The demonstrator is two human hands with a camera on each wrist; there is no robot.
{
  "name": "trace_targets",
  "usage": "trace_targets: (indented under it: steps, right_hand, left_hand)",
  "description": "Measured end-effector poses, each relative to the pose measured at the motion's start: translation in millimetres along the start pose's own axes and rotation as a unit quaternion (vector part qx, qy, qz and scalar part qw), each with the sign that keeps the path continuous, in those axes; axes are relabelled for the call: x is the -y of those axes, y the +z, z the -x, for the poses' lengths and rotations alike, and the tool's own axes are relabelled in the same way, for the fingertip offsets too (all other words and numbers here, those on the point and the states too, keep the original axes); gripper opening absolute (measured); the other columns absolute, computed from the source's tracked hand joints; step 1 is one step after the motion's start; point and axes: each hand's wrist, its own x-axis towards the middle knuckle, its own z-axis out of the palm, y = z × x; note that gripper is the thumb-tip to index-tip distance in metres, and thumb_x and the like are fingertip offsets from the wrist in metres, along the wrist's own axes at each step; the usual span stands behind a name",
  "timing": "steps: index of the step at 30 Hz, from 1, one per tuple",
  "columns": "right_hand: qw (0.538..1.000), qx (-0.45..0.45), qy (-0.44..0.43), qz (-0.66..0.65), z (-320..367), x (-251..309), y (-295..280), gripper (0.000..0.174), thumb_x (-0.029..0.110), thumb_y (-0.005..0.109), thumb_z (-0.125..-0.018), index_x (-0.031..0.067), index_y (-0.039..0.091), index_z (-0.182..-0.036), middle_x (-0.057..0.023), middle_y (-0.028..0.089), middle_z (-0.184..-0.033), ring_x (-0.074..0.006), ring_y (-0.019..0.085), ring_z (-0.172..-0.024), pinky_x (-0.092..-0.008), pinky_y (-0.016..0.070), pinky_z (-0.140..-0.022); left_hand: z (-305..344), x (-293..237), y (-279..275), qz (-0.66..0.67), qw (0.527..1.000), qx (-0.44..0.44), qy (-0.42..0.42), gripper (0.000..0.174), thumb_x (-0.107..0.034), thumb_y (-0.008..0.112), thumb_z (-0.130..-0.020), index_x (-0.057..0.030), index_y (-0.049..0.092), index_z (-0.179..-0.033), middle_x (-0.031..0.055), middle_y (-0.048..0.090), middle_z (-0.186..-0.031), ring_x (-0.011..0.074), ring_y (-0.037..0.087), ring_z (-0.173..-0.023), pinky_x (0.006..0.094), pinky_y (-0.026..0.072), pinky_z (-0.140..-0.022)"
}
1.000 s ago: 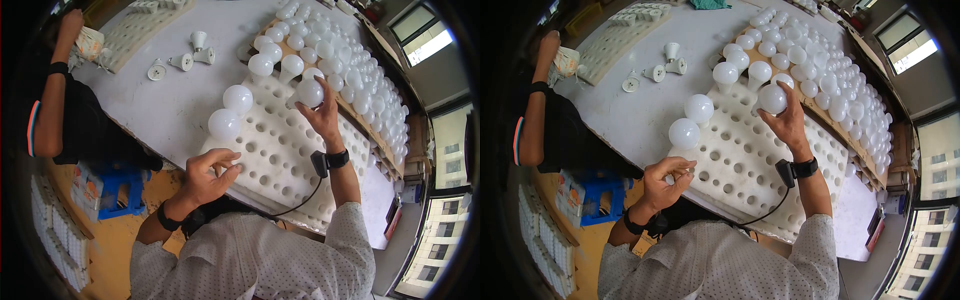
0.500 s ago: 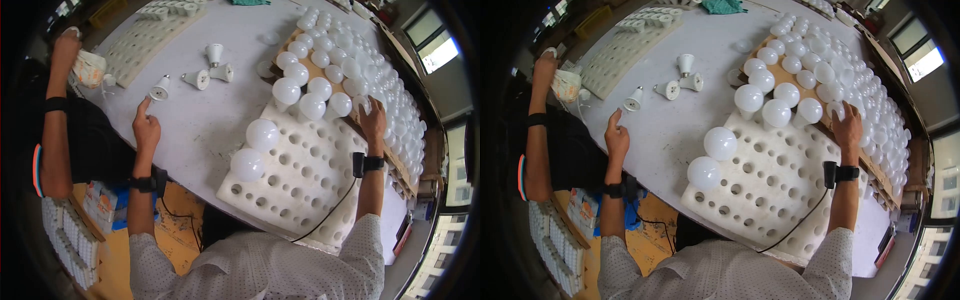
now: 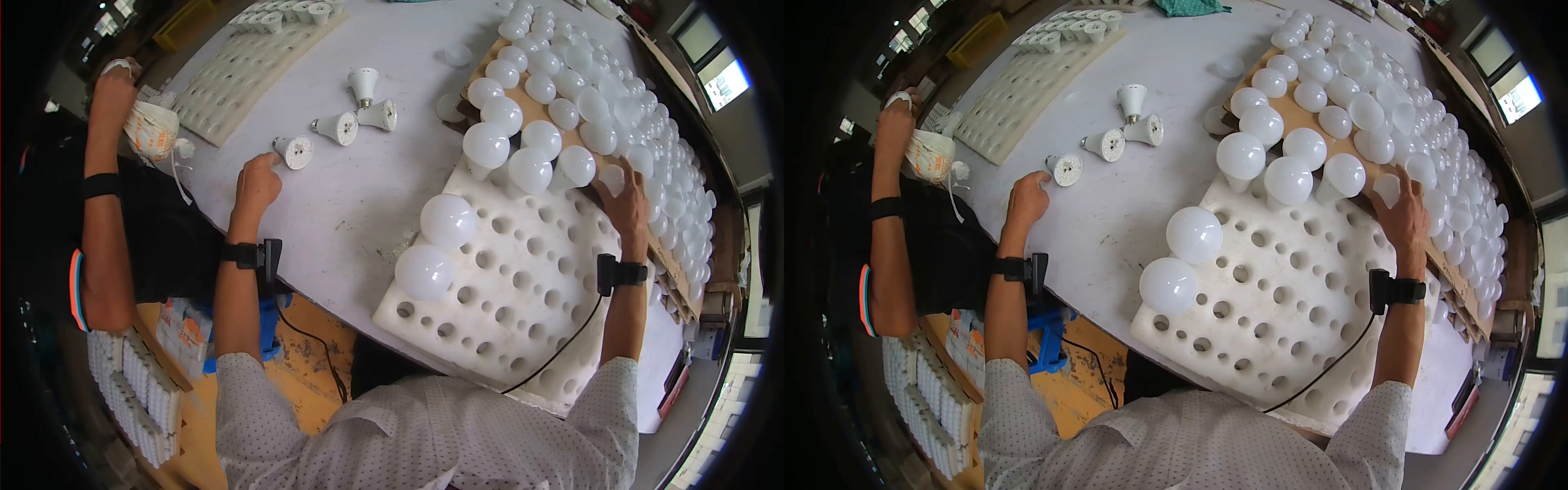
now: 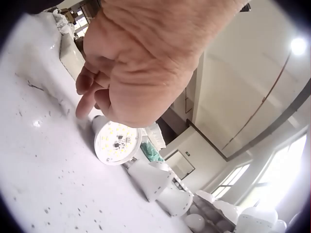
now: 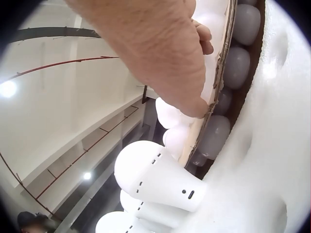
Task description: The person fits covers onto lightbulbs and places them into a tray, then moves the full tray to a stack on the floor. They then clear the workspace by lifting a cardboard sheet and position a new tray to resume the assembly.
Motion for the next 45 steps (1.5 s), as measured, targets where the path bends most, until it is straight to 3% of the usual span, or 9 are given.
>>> trace_targets:
  steps: [3,5,9,15,18,20,24,27,45]
  right_hand:
    - [0.988,-0.074,-0.028,-0.131,21.4,-30.2,5.6,0.056,0.030,0.065,-0.077,0.0098,0.044,-0.125,-0.0142,0.056,-0.107,-0.0292,0.059,-0.090,-0.0368,0.0474,-0.075]
    - [0.859,0.041,0.132,-0.492,43.9,-25.0,-4.2,0.048,0.027,0.057,-0.084,0.0029,0.042,-0.123,-0.0081,0.055,-0.099,-0.0141,0.053,-0.071,-0.0242,0.0442,-0.061]
    - [0.632,0.136,0.071,-0.760,81.3,-16.6,0.9,0.062,0.028,0.056,-0.082,0.0039,0.030,-0.132,-0.0126,0.053,-0.107,-0.0148,0.053,-0.072,-0.0228,0.0441,-0.055]
    - [0.650,0.247,0.028,-0.718,118.6,19.9,-12.0,0.084,0.026,0.080,-0.061,0.0075,0.034,-0.130,-0.0067,0.056,-0.096,-0.0136,0.058,-0.071,-0.0236,0.0467,-0.052]
    - [0.631,0.252,0.020,-0.733,128.4,36.4,-10.5,0.083,0.025,0.081,-0.060,0.0083,0.035,-0.127,-0.0078,0.057,-0.102,-0.0131,0.058,-0.075,-0.0219,0.0464,-0.052]
    - [0.628,0.286,-0.007,-0.724,132.9,43.9,-14.1,0.081,0.024,0.081,-0.058,0.0094,0.036,-0.125,-0.0086,0.056,-0.108,-0.0142,0.058,-0.084,-0.0234,0.0483,-0.064]
    - [0.607,0.327,-0.072,-0.720,145.5,62.5,-25.5,0.075,0.022,0.083,-0.056,0.0097,0.041,-0.116,-0.0076,0.055,-0.111,-0.0169,0.052,-0.101,-0.0302,0.0413,-0.088]
    - [0.601,0.337,-0.101,-0.718,157.3,68.2,-26.0,0.076,0.020,0.083,-0.055,0.0086,0.041,-0.118,-0.0071,0.055,-0.110,-0.0171,0.051,-0.103,-0.0311,0.0406,-0.089]
    - [0.656,0.370,-0.237,-0.614,175.6,80.8,-34.4,0.075,0.014,0.083,-0.055,0.0077,0.044,-0.119,-0.0045,0.055,-0.110,-0.0166,0.050,-0.107,-0.0319,0.0389,-0.093]
  left_hand:
    - [1.4,3.1,21.1,-0.058,0.987,-0.106,0.108,0.051,0.010,0.047,-0.072,-0.0051,0.046,-0.120,0.0190,0.054,-0.114,0.0363,0.051,-0.106,0.0396,0.0416,-0.090]
    - [2.0,-0.8,33.4,-0.120,0.902,-0.254,0.328,0.046,0.010,0.048,-0.072,-0.0039,0.046,-0.116,0.0189,0.058,-0.103,0.0367,0.054,-0.098,0.0418,0.0433,-0.086]
    - [-1.8,-22.4,32.3,-0.033,0.949,-0.135,0.284,0.042,0.006,0.054,-0.072,-0.0024,0.046,-0.112,0.0208,0.059,-0.099,0.0368,0.055,-0.095,0.0425,0.0431,-0.085]
    - [41.2,-35.3,30.4,-0.013,0.991,-0.059,0.121,0.042,-0.003,0.066,-0.070,0.0000,0.047,-0.108,0.0214,0.060,-0.101,0.0350,0.060,-0.089,0.0395,0.0495,-0.075]
    - [92.1,-33.2,31.1,0.308,0.947,-0.080,0.043,0.041,-0.007,0.063,-0.073,0.0035,0.047,-0.109,0.0211,0.061,-0.099,0.0253,0.062,-0.080,0.0328,0.0503,-0.066]
    - [148.4,-44.0,25.1,0.640,0.759,-0.019,0.118,0.044,-0.009,0.059,-0.073,0.0073,0.045,-0.112,0.0212,0.061,-0.098,0.0154,0.059,-0.067,0.0240,0.0468,-0.055]
    - [247.6,-87.2,21.1,0.706,0.664,0.201,0.143,0.054,-0.005,0.057,-0.065,0.0081,0.045,-0.115,0.0236,0.057,-0.112,0.0117,0.059,-0.060,0.0206,0.0446,-0.046]
    - [273.7,-125.1,34.1,0.602,0.737,0.243,0.186,0.049,-0.012,0.075,-0.063,0.0003,0.055,-0.106,0.0057,0.062,-0.096,0.0133,0.056,-0.091,0.0277,0.0423,-0.084]
    - [269.9,-144.0,57.9,0.481,0.768,0.305,0.293,0.047,-0.023,0.077,-0.065,0.0024,0.057,-0.100,0.0087,0.063,-0.088,0.0122,0.057,-0.081,0.0280,0.0460,-0.074]
